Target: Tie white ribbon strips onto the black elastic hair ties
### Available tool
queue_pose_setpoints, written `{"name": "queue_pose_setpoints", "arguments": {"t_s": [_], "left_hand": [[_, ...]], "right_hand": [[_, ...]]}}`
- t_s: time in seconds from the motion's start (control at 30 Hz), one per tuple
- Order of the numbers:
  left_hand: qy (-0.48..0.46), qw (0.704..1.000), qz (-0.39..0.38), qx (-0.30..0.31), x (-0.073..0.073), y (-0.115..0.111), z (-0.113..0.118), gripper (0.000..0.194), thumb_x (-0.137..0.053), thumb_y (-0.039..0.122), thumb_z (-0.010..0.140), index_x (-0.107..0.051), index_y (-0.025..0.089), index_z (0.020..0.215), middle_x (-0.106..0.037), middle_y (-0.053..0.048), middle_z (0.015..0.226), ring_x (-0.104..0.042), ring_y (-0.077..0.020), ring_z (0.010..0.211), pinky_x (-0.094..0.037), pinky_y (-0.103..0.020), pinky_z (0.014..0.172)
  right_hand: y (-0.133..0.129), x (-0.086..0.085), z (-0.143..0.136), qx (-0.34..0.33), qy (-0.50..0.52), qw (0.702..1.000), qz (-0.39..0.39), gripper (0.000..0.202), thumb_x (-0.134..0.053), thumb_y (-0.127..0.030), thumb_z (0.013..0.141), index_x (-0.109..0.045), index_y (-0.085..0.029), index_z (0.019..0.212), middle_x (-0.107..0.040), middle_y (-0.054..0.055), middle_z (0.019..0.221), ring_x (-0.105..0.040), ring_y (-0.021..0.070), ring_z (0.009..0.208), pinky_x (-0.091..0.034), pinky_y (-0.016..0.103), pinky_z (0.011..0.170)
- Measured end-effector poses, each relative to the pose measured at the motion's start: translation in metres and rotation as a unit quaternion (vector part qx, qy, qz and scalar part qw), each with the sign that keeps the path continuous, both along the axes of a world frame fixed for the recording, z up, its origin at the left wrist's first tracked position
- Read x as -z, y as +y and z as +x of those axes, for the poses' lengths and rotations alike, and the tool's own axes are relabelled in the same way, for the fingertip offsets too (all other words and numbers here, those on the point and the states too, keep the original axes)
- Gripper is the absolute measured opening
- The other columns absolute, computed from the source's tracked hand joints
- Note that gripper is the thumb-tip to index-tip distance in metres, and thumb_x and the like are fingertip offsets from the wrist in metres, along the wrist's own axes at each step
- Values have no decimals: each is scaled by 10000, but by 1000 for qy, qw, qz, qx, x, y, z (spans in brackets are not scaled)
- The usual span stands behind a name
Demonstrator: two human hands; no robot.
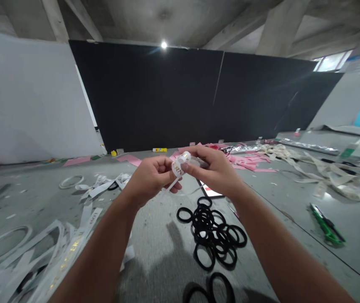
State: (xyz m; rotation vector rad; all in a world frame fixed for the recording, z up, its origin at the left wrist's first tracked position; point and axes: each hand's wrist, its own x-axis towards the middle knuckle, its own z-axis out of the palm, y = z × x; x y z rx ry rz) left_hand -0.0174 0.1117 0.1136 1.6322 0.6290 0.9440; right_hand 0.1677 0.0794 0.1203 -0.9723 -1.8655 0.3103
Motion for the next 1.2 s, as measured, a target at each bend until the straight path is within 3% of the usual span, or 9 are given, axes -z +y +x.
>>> {"name": "queue_pose_setpoints", "arguments": {"t_s": [0.1,0.2,0.33,0.53,0.83,0.97,1.07,1.2], "left_hand": [[0,1000,1,-1,1,2,1,228,-786,242,702,-580,146,727,-598,22,540,-620,-118,493,-486,-210,479],[-32,999,5,-28,2,2,2,250,-805,235,687,-591,152,784,-601,32,594,-573,-87,460,-448,-193,428],[-81,996,-1,-39,4,2,6,346,-821,237,674,-626,170,952,-614,31,702,-488,-43,421,-359,-176,371],[-47,995,21,-82,7,2,11,300,-789,349,717,-736,136,921,-523,38,526,-391,-40,392,-253,-187,364],[-14,997,33,-75,4,2,8,293,-786,396,710,-781,145,862,-493,52,421,-354,-49,392,-292,-202,411],[-18,990,64,-125,4,4,6,271,-779,375,711,-772,149,859,-523,48,446,-382,-60,405,-302,-203,415],[-6,980,101,-169,4,5,5,251,-761,358,723,-765,147,858,-599,19,531,-431,-71,441,-318,-205,418],[7,971,134,-196,4,6,5,239,-732,336,745,-764,143,882,-699,-34,695,-548,-110,557,-407,-218,488]], "right_hand": [[0,1,-1,6,-7,1000,15,353,-676,-363,848,-658,-217,1169,-644,13,848,-495,99,622,-372,240,550],[-1,1,-3,9,-5,999,46,204,-627,-375,889,-711,-194,936,-659,25,837,-545,118,706,-407,249,619],[-1,1,-7,47,6,998,37,371,-576,-459,910,-641,-155,708,-525,-15,602,-407,83,536,-306,239,490],[0,4,-14,86,36,995,39,511,-514,-504,932,-474,-176,542,-385,-41,480,-321,71,463,-231,251,438],[2,5,-17,125,29,990,66,489,-535,-455,937,-481,-184,532,-460,-27,477,-390,78,469,-286,249,464],[3,5,-15,87,50,995,25,431,-549,-457,923,-554,-173,599,-460,-36,489,-378,75,458,-271,248,448],[3,3,-10,47,45,998,-16,328,-616,-454,878,-662,-158,745,-543,-17,599,-386,76,505,-276,246,464],[2,-2,-2,48,4,999,-23,266,-632,-390,873,-685,-153,765,-542,-14,615,-384,78,525,-283,252,485]]}}
